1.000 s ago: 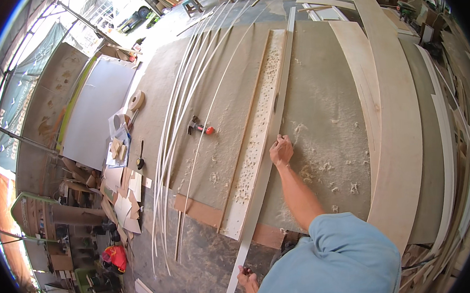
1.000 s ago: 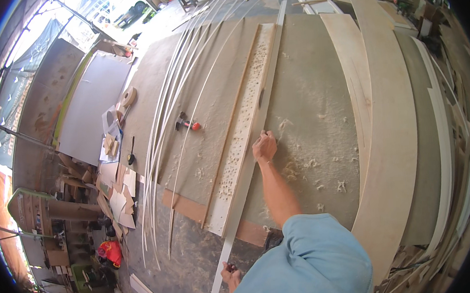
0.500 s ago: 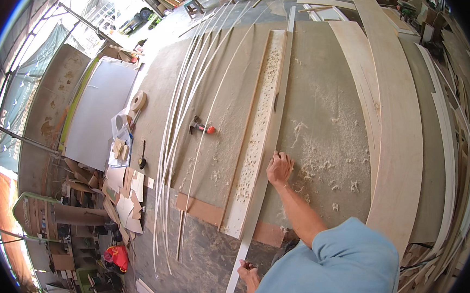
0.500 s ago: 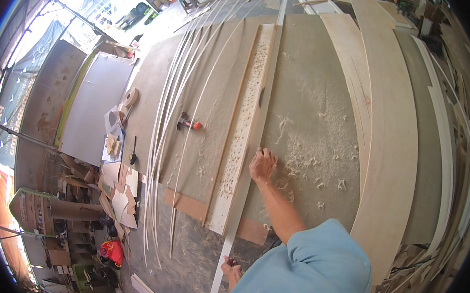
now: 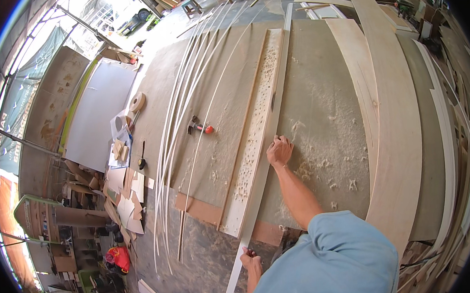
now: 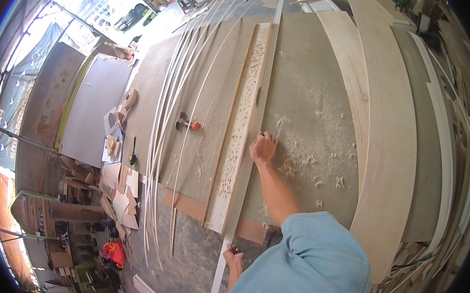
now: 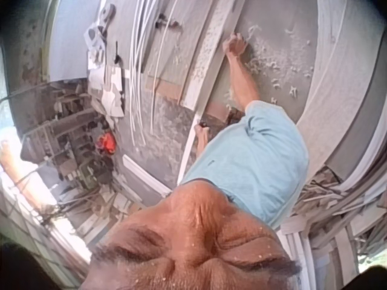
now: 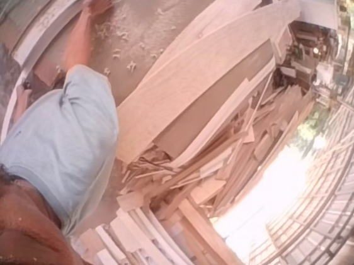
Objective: The person uses a pencil to mark a wooden plank, rubs the surface with a small wood block, and then handles thin white strips of wood on a workbench.
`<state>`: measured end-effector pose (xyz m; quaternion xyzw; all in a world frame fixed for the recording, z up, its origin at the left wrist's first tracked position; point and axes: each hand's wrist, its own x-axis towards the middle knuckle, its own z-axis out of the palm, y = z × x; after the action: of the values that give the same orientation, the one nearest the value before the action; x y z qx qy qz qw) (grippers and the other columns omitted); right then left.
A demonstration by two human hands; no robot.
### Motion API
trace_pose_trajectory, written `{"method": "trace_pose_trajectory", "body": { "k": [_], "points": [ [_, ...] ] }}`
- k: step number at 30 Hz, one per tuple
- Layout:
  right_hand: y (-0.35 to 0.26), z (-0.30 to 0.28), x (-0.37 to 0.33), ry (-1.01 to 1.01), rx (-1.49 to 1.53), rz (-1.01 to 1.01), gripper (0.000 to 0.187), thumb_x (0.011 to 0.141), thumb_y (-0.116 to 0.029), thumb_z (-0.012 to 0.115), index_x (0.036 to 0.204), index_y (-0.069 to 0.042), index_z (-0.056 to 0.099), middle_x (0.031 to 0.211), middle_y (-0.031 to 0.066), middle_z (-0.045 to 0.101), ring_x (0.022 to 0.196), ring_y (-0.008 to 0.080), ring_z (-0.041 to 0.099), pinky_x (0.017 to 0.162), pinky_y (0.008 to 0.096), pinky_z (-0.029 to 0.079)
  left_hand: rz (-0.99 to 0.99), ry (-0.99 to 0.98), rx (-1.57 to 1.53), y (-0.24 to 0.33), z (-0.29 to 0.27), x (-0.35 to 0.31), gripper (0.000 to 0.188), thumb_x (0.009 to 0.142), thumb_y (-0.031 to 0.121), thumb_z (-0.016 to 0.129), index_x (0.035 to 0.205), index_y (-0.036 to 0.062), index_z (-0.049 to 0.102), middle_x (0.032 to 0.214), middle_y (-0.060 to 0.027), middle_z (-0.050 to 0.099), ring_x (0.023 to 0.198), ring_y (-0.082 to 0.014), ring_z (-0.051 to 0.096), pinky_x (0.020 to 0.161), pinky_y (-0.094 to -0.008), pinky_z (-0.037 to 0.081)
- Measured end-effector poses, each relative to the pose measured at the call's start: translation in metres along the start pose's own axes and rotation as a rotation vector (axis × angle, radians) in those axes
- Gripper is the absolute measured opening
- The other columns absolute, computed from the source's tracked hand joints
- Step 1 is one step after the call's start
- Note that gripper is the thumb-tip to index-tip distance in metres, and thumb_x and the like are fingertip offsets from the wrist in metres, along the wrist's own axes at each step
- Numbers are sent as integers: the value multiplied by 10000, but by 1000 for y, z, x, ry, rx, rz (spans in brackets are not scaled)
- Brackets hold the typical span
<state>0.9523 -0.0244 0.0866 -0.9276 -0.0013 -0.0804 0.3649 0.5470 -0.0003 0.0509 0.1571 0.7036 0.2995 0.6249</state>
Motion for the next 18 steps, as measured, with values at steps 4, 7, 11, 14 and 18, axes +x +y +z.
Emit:
{"method": "trace_pose_trajectory", "body": {
  "k": [4,7,11,14,18],
  "points": [
    [-1,-3,-8,36,-32,-25,240,785,-127,561,998,-53,642,984,110,594,975,285,552,864,417,392,-12,4,-87,2,5,-2,195,884,196,611,761,55,555,600,-21,481,510,-126,438,438,-225,343],
    [-10,-12,-37,5,-45,-19,265,786,-131,568,1031,-53,631,994,110,590,984,288,543,871,422,387,-9,21,-64,2,3,-1,199,881,194,613,752,55,553,600,-24,482,507,-129,437,437,-226,342],
    [-7,-14,-53,-20,-33,-6,294,788,-127,574,1070,-56,621,998,100,581,992,272,527,863,427,375,-42,45,-67,4,12,-12,220,879,199,615,728,59,539,593,-23,475,499,-136,424,433,-235,340],
    [-8,-13,-50,-31,-42,10,281,797,-120,560,1063,-57,624,999,95,582,994,266,527,859,421,374,-29,2,-18,1,11,-8,232,879,198,611,707,70,523,584,-21,464,503,-140,419,436,-245,341],
    [-5,-6,-33,-7,-30,11,249,815,-122,524,1029,-61,635,1007,93,588,1002,267,531,866,417,376,2,-12,72,0,27,-11,209,895,260,576,802,82,518,618,-17,430,521,-145,417,451,-266,345]
  ]
}}
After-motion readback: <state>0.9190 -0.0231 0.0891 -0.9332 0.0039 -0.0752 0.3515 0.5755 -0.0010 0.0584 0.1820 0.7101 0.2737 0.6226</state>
